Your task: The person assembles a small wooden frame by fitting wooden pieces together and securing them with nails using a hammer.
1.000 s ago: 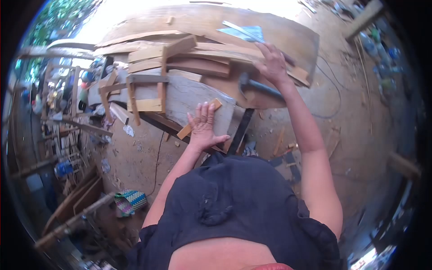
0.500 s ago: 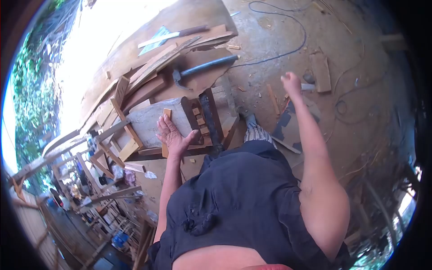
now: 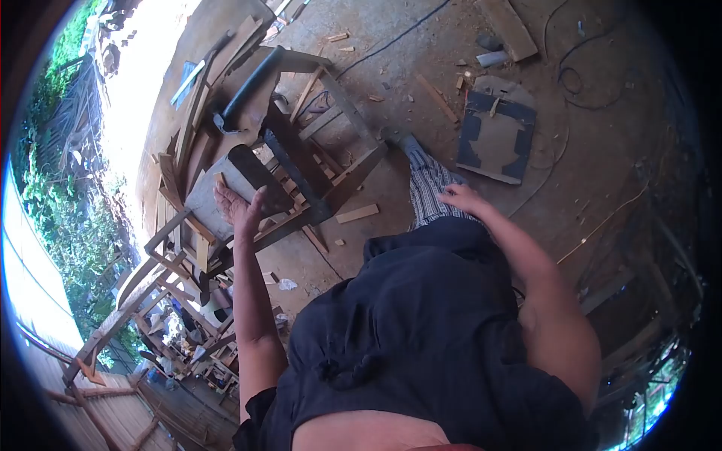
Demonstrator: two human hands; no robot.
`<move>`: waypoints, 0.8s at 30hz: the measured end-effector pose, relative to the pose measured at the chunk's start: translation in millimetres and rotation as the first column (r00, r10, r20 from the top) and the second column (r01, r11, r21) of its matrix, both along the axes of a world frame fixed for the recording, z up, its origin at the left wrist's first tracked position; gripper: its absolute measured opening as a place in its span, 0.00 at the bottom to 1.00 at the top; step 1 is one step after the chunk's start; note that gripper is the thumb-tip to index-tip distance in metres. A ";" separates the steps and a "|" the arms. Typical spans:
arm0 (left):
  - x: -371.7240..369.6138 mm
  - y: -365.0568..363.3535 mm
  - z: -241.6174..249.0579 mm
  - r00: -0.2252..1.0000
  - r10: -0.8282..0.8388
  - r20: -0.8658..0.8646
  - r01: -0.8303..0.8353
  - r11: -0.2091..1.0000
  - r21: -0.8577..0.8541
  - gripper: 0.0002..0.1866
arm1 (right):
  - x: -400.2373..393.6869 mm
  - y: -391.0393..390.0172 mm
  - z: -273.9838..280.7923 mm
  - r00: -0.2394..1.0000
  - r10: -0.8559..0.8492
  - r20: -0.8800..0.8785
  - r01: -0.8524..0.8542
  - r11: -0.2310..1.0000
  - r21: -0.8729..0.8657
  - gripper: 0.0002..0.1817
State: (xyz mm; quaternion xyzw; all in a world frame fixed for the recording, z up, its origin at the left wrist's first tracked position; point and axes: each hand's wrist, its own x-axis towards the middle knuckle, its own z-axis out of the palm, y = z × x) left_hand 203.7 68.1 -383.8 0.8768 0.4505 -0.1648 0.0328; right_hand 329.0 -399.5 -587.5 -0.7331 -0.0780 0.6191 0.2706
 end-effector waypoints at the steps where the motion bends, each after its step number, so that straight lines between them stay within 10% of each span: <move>1: 2.2 -0.5 -2.9 1.000 -0.019 -0.016 0.019 1.000 0.001 0.63 | 0.1 -6.2 7.1 1.000 0.014 0.027 -0.013 0.999 -0.046 0.45; 9: 12.5 -1.4 -1.0 0.997 0.051 -0.063 -0.053 0.998 -0.025 0.65 | -14.8 -57.9 5.9 0.988 -0.119 -0.103 0.099 0.979 -0.181 0.46; 15: 23.9 -5.2 11.2 0.988 0.075 -0.132 -0.079 0.996 -0.031 0.64 | 18.5 -48.0 11.7 0.972 -0.231 0.028 0.228 0.970 0.085 0.33; 20: 28.6 -11.2 17.8 0.986 0.130 -0.105 -0.134 0.991 -0.027 0.64 | 89.9 -49.9 85.3 0.944 -0.247 -0.217 0.304 0.908 0.289 0.36; 24: 34.7 -12.5 21.6 0.982 0.162 -0.094 -0.164 0.986 -0.011 0.63 | 133.9 -26.7 25.7 0.962 -0.262 -0.082 0.274 0.932 0.237 0.40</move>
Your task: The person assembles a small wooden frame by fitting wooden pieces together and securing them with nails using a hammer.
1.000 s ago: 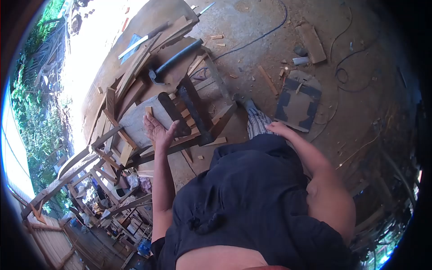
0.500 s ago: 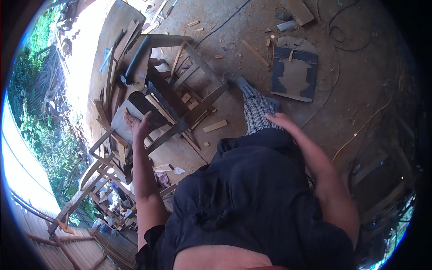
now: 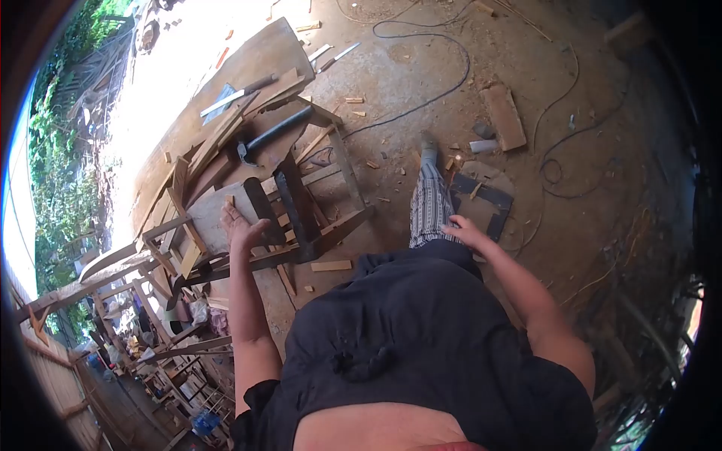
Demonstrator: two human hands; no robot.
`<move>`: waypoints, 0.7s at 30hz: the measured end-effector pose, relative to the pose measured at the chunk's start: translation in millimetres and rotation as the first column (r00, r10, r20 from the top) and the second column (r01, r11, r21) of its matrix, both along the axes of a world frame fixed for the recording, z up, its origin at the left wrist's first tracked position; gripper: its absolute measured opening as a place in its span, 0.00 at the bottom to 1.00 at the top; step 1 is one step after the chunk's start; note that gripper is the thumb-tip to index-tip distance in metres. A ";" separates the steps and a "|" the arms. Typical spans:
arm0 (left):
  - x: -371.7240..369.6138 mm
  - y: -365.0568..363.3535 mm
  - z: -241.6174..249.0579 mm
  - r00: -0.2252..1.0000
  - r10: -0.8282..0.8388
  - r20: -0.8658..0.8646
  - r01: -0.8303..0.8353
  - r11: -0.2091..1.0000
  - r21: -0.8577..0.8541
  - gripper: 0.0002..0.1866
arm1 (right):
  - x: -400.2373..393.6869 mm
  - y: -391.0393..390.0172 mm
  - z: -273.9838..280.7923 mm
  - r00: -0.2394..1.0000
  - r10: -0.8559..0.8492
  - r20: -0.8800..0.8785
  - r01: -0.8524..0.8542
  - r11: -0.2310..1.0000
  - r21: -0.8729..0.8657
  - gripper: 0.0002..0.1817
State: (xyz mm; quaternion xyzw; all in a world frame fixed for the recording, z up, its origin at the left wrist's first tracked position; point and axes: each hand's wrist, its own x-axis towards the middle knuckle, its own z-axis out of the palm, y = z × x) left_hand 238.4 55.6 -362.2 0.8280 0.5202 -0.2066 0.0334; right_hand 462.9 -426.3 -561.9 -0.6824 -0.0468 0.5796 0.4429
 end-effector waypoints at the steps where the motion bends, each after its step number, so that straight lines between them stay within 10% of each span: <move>1: 2.5 -2.4 0.7 1.000 -0.004 -0.010 0.004 1.000 0.018 0.62 | 16.3 9.6 -6.5 0.994 0.063 0.092 -0.050 0.989 -0.138 0.42; 7: 11.6 -3.1 4.3 0.995 0.082 0.058 -0.082 0.997 -0.001 0.65 | 136.2 48.4 -44.0 0.992 0.040 0.117 -0.013 0.976 -0.216 0.44; 12: 60.8 -2.5 23.8 0.941 0.319 -0.116 -0.324 0.945 -0.034 0.62 | 249.1 56.5 1.5 0.861 -0.228 -0.455 0.198 0.974 -0.112 0.23; 15: 82.0 4.3 30.8 0.903 0.383 -0.192 -0.395 0.918 -0.027 0.58 | 328.6 96.0 54.8 0.828 -0.125 -0.547 0.017 0.980 -0.199 0.19; 21: 55.1 16.2 11.2 0.886 0.461 0.056 -0.456 0.886 -0.082 0.52 | 412.2 180.2 4.8 0.997 0.053 0.061 -0.031 0.949 -0.314 0.18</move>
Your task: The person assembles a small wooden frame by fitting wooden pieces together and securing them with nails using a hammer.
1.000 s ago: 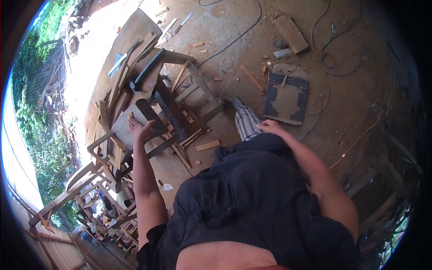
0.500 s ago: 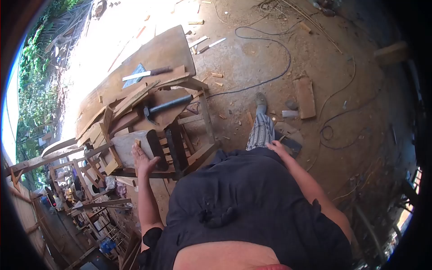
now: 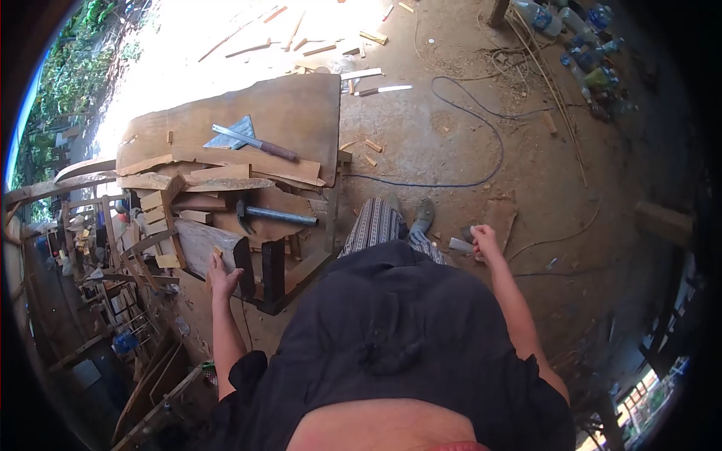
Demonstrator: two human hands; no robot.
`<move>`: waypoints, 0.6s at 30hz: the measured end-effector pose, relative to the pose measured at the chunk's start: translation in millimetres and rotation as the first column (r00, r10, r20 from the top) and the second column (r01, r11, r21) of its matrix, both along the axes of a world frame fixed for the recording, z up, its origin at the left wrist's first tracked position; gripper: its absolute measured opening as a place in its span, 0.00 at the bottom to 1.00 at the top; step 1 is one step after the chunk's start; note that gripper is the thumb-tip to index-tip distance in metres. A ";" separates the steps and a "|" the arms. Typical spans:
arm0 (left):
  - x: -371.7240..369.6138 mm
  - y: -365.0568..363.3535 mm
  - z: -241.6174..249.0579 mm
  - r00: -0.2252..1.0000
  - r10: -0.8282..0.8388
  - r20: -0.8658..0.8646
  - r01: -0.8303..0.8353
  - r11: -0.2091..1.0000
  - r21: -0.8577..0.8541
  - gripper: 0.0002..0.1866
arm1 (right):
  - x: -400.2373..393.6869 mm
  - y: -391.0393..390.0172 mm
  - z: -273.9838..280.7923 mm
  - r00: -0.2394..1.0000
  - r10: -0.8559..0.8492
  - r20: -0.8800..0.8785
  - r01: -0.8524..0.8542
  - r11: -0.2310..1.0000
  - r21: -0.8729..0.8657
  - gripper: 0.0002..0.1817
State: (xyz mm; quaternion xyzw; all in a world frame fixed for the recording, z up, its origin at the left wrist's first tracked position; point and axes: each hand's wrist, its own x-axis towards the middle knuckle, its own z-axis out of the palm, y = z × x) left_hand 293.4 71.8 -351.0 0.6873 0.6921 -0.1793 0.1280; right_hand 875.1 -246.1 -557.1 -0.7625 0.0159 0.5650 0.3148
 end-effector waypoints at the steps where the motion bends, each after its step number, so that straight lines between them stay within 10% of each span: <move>1: -0.8 1.0 -1.9 1.000 0.016 0.001 -0.016 1.000 0.000 0.52 | 7.9 10.6 -5.4 0.991 0.055 0.125 -0.054 0.998 -0.013 0.17; 12: 16.3 33.5 1.4 0.913 0.369 0.172 -0.394 0.908 0.142 0.42 | 90.5 139.9 -24.1 0.805 0.559 0.198 -0.535 0.829 -0.166 0.17; 18: 19.9 58.3 -17.7 0.756 0.590 0.284 -0.651 0.723 0.230 0.30 | 172.4 248.6 5.3 0.565 0.824 0.040 -0.771 0.544 -0.331 0.18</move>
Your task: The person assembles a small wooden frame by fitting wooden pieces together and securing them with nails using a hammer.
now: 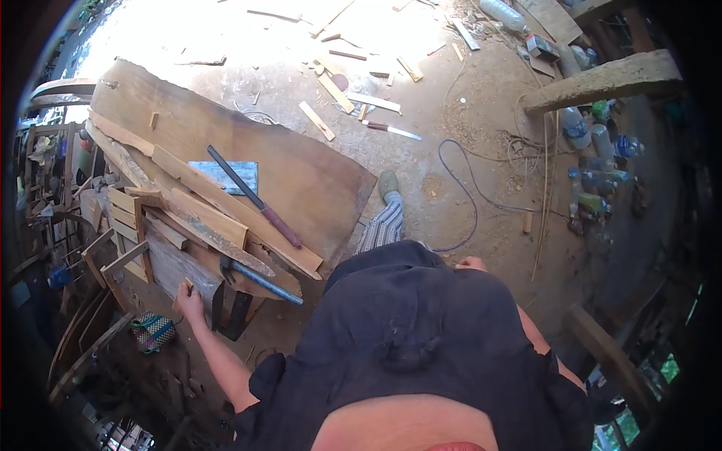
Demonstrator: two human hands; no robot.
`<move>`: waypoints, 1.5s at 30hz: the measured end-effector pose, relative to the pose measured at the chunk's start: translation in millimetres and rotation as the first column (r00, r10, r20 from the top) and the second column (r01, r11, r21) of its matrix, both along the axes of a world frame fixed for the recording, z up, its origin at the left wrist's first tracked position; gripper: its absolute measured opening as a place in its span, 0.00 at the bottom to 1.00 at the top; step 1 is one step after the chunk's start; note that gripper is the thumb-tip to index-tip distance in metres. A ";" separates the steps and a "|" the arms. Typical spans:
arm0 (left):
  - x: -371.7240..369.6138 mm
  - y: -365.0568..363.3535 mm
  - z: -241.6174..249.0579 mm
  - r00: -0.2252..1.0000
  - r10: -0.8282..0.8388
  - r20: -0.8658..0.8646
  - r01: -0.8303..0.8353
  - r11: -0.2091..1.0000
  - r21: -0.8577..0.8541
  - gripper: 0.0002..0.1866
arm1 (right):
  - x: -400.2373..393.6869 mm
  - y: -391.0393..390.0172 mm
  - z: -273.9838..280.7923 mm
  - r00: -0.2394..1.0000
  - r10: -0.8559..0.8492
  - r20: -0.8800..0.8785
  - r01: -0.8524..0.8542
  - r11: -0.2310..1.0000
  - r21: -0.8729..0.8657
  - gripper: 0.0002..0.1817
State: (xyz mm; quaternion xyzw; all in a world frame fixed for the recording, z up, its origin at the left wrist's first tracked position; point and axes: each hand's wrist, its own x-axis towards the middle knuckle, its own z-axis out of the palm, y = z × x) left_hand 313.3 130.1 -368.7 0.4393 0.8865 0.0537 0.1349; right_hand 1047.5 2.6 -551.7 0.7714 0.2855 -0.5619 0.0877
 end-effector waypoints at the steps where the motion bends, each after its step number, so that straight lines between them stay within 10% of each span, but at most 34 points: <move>1: 9.3 9.6 3.9 0.998 0.022 -0.062 -0.026 0.997 -0.068 0.28 | 7.5 25.8 12.2 0.999 -0.020 0.026 0.020 1.000 0.003 0.17; 6: 41.6 33.4 30.7 0.970 0.241 -0.032 -0.239 0.925 -0.297 0.26 | 46.4 93.3 -5.1 0.996 0.079 0.052 -0.087 0.980 0.179 0.16; 8: 20.6 13.7 8.1 0.926 0.142 -0.351 -0.189 0.977 -0.102 0.29 | 43.7 140.8 16.5 0.997 0.069 0.044 -0.074 0.989 0.130 0.15; 12: 101.8 49.1 33.5 0.927 0.211 -0.309 -0.194 0.977 0.087 0.33 | 52.7 223.7 22.0 0.994 0.097 0.046 -0.103 0.984 0.149 0.14; 20: 325.6 161.9 78.0 0.905 -0.147 0.400 0.003 0.941 0.338 0.32 | 64.0 369.9 -33.7 0.902 0.404 0.151 -0.429 0.878 0.212 0.17; 24: 433.2 196.5 62.7 0.118 -0.116 0.986 -0.246 0.959 0.142 0.30 | 54.3 437.5 -78.2 0.820 0.522 0.234 -0.572 0.751 0.330 0.17; 29: 512.6 236.7 -26.2 -0.464 0.088 0.881 -0.112 0.981 -0.157 0.32 | 50.7 526.9 -122.6 0.692 0.716 0.096 -0.721 0.676 0.152 0.20; 37: 609.4 273.0 -312.3 -0.002 0.561 0.828 -0.288 0.792 -0.538 0.27 | 47.7 651.4 -242.6 0.660 0.742 0.122 -0.748 0.631 0.206 0.25; 45: 624.1 290.1 -448.6 -0.133 0.723 0.678 -0.430 0.574 -0.697 0.25 | -12.6 707.5 -374.8 0.754 0.656 -0.025 -0.620 0.724 0.303 0.38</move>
